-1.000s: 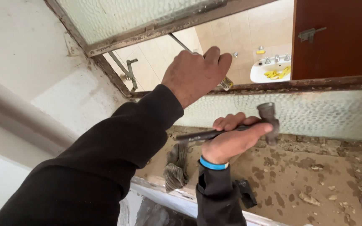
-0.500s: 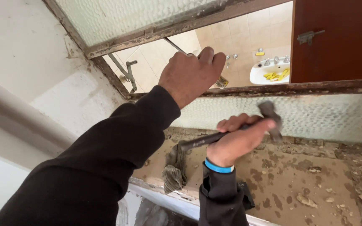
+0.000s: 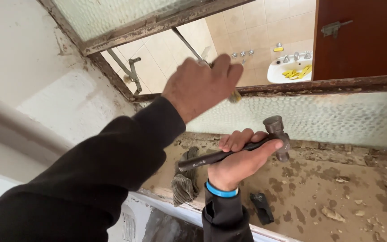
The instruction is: The person demolishes an old wooden window frame in a bathroom, holding a chisel-like pry bar against the frame and striking it with a hammer to break the frame loose. They reposition the bar along the frame, pull out loosened pieces of wood, and continue prying and hammering around the opening.
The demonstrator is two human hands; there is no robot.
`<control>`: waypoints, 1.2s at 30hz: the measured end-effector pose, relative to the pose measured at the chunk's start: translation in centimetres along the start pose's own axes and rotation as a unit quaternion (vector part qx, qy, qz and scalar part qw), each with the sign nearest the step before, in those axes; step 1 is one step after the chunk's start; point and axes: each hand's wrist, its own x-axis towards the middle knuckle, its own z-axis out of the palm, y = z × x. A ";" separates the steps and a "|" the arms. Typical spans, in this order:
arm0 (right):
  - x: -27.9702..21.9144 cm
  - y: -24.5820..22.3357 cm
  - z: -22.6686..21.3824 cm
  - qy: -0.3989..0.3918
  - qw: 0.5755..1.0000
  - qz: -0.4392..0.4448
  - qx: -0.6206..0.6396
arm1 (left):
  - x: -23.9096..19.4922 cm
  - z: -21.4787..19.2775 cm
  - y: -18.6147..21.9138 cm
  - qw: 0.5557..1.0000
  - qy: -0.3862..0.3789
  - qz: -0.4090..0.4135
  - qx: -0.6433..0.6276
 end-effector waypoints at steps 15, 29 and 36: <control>0.1 2.2 2.3 -0.080 0.985 0.077 -0.131 | -0.6 0.5 -1.2 0.999 -0.017 -0.039 0.018; 1.3 0.1 -0.1 0.023 0.999 -0.032 0.003 | 0.1 0.4 -0.5 0.999 0.017 -0.028 -0.002; 0.7 1.8 1.2 -0.109 0.982 0.074 -0.133 | 0.9 1.0 -0.8 0.996 -0.068 -0.050 -0.016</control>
